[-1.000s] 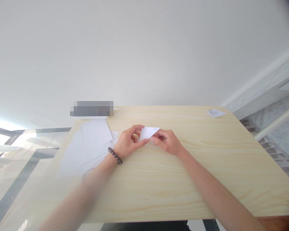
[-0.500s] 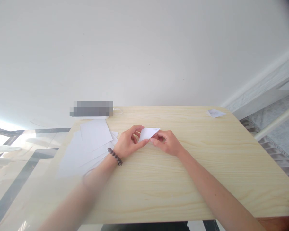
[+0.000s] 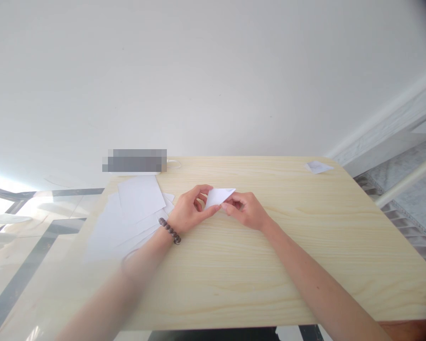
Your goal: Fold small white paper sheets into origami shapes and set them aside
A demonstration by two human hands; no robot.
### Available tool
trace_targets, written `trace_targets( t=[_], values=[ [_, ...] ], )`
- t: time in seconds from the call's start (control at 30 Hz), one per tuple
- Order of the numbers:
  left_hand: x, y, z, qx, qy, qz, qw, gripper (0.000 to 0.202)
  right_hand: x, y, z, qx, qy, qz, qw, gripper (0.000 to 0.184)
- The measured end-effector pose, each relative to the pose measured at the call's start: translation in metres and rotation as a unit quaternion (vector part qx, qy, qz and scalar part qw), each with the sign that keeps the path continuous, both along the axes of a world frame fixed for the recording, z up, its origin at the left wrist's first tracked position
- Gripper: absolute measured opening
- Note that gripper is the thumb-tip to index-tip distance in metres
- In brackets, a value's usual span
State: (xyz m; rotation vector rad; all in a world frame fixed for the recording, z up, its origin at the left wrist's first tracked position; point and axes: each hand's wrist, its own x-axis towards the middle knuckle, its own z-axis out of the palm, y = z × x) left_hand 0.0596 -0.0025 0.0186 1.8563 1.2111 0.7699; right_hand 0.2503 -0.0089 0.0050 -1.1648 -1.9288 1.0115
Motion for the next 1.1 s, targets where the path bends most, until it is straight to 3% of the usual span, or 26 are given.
trace_targets(
  t=[0.33,0.63,0.83,0.97,1.1],
  values=[
    [-0.001,0.001,-0.003,0.020,0.027,0.001,0.999,0.047,0.000,0.002,-0.002,0.017,-0.015,-0.014,1.000,0.020],
    [-0.002,0.001,-0.003,0.026,0.020,-0.023,0.999,0.044,-0.004,0.003,0.000,0.020,-0.017,-0.085,0.996,0.018],
    [-0.002,0.000,-0.004,0.042,0.002,-0.038,0.998,0.033,-0.005,0.007,-0.009,0.036,-0.050,-0.135,0.989,0.013],
    [-0.002,0.002,-0.007,-0.025,-0.064,-0.037,0.997,0.032,-0.005,0.007,-0.013,0.070,-0.074,-0.145,0.984,0.009],
    [-0.001,0.006,-0.011,-0.095,-0.090,-0.021,0.991,0.041,-0.007,0.002,-0.009,0.168,-0.111,-0.141,0.969,0.018]
  ],
)
